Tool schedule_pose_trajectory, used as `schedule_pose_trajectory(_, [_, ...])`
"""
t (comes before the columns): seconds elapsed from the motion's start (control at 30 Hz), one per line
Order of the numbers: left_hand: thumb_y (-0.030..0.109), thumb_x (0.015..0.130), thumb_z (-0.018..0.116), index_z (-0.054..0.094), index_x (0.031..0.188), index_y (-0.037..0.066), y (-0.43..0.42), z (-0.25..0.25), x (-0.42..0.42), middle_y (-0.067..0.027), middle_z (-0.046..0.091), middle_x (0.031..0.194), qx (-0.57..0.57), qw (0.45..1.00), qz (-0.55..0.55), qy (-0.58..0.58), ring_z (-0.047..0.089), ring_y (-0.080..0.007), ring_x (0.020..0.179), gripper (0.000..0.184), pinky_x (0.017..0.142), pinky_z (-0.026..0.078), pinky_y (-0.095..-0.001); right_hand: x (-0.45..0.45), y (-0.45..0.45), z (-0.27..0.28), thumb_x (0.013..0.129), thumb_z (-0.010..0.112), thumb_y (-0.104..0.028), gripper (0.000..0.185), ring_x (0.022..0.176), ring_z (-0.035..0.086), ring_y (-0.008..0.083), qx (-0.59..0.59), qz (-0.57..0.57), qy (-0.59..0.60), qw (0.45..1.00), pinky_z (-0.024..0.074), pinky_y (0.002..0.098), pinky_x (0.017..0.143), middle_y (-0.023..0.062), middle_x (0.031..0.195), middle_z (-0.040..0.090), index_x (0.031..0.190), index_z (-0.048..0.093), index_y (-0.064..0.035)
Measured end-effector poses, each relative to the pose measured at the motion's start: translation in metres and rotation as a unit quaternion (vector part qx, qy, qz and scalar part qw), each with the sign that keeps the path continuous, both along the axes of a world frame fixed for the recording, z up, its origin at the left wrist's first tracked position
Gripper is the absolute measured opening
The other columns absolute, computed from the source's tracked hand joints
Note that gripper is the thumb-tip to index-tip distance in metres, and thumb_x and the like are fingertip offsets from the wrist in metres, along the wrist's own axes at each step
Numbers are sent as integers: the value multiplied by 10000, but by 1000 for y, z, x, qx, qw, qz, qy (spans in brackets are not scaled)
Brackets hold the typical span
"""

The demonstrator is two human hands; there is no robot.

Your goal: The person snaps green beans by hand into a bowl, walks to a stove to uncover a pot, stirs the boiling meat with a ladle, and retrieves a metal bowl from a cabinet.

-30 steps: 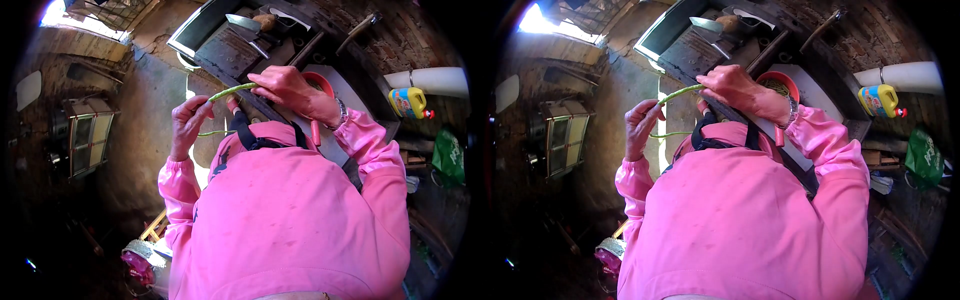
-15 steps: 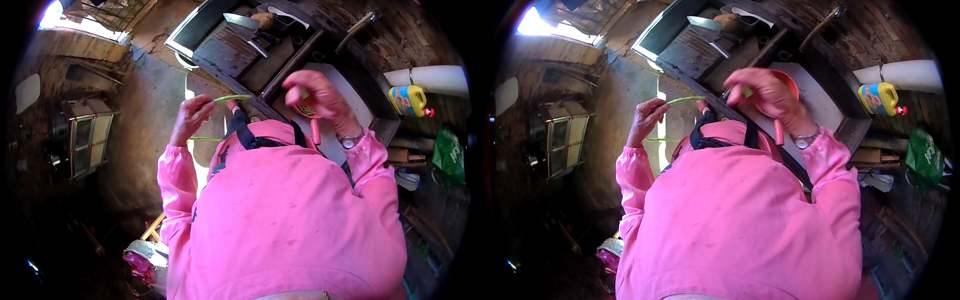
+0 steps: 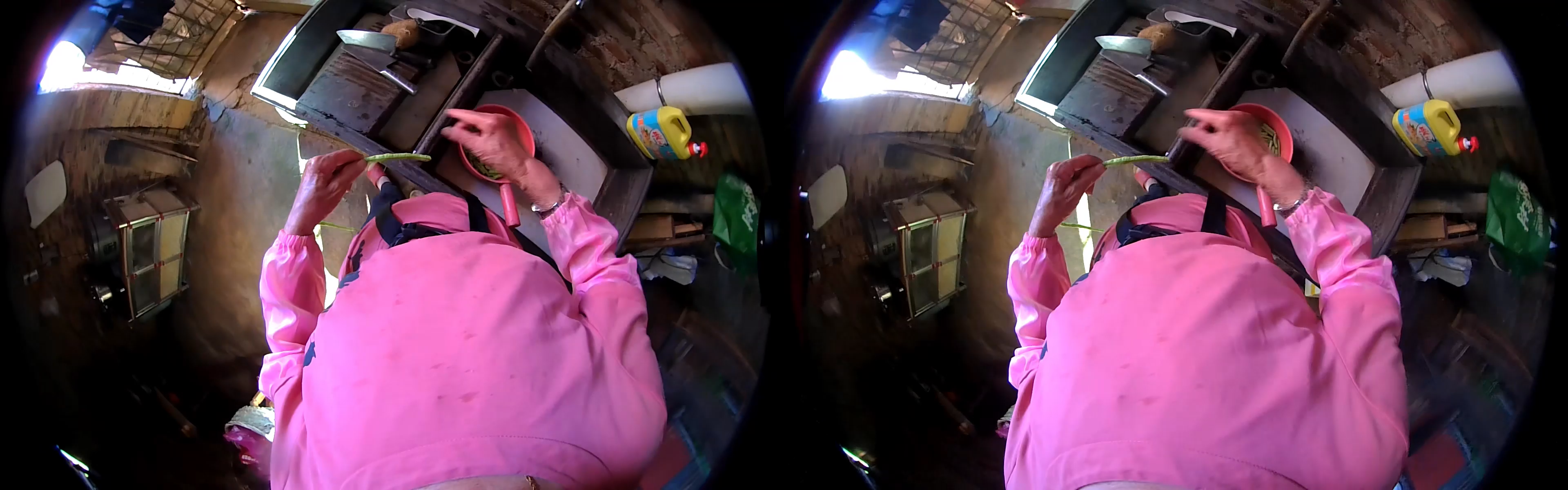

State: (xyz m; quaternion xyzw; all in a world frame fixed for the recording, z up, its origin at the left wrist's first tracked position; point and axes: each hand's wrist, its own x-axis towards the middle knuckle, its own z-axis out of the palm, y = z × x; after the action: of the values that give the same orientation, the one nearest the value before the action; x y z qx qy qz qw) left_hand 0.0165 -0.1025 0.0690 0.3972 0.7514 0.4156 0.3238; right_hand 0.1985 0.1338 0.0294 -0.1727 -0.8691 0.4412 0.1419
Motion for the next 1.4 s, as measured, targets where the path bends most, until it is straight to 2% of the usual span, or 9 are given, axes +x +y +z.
schedule_pose_trajectory(0.2, [119,847,594,649,845,-3,17,17,5,-60,530,582,-27,997,-51,49,506,-96,543,134,523,410,-268,-27,-43,14,841,623,-200,214,684,659,191,38,203,-7,978,488,329,616,118,719,642,1003,653,-63])
schedule_pose_trajectory(0.33, [131,872,586,647,841,-6,14,3,5,-33,560,607,14,999,-47,-8,504,-82,563,153,524,404,-256,-25,-45,27,871,598,-204,205,661,652,154,-238,192,-128,943,489,275,595,83,667,641,908,647,-8])
schedule_pose_trajectory(0.5, [167,897,599,646,852,-7,10,-10,6,15,556,636,7,972,-37,-232,495,-65,567,186,518,399,-219,-14,-43,45,903,567,-206,248,638,640,153,-548,140,-123,816,499,223,620,82,681,652,872,639,29])
schedule_pose_trajectory(0.63, [181,890,625,645,878,-7,-20,-40,-12,25,521,619,-26,991,24,-133,499,-54,566,189,508,397,-216,8,16,61,913,565,-233,250,704,632,127,-590,-90,60,800,519,237,721,38,689,629,958,630,5])
schedule_pose_trajectory(0.8, [152,880,632,640,901,-31,-22,-36,-13,8,545,648,-2,985,85,-152,513,-61,575,185,520,415,-217,51,80,-44,923,543,-335,350,714,640,146,-184,-160,-31,969,507,265,661,54,730,662,937,641,1])
schedule_pose_trajectory(0.9, [139,884,622,637,921,-41,-5,-38,-9,-1,566,674,30,990,48,-126,522,-65,586,185,532,424,-215,56,60,-90,850,617,-347,299,707,623,320,236,-136,-53,961,491,386,667,125,754,667,970,664,-77])
schedule_pose_trajectory(1.07, [100,854,614,638,871,-42,27,-26,7,-41,559,608,21,999,-13,-47,531,-83,568,145,526,425,-244,24,40,-20,836,652,-268,348,753,661,261,119,-12,9,993,512,326,694,150,853,682,1090,637,-31])
schedule_pose_trajectory(1.13, [99,840,613,637,862,-41,43,-18,13,-70,549,588,27,999,-39,-4,526,-91,554,144,520,423,-261,10,29,18,860,633,-257,340,775,641,139,-87,-11,-23,996,494,273,701,128,862,687,1099,639,-14])
schedule_pose_trajectory(1.4, [116,836,608,644,879,-12,93,13,23,-78,531,595,50,991,-121,14,516,-106,566,140,528,425,-279,-12,13,46,863,617,-241,246,667,594,79,33,173,-49,983,462,276,623,106,695,630,924,656,-6])
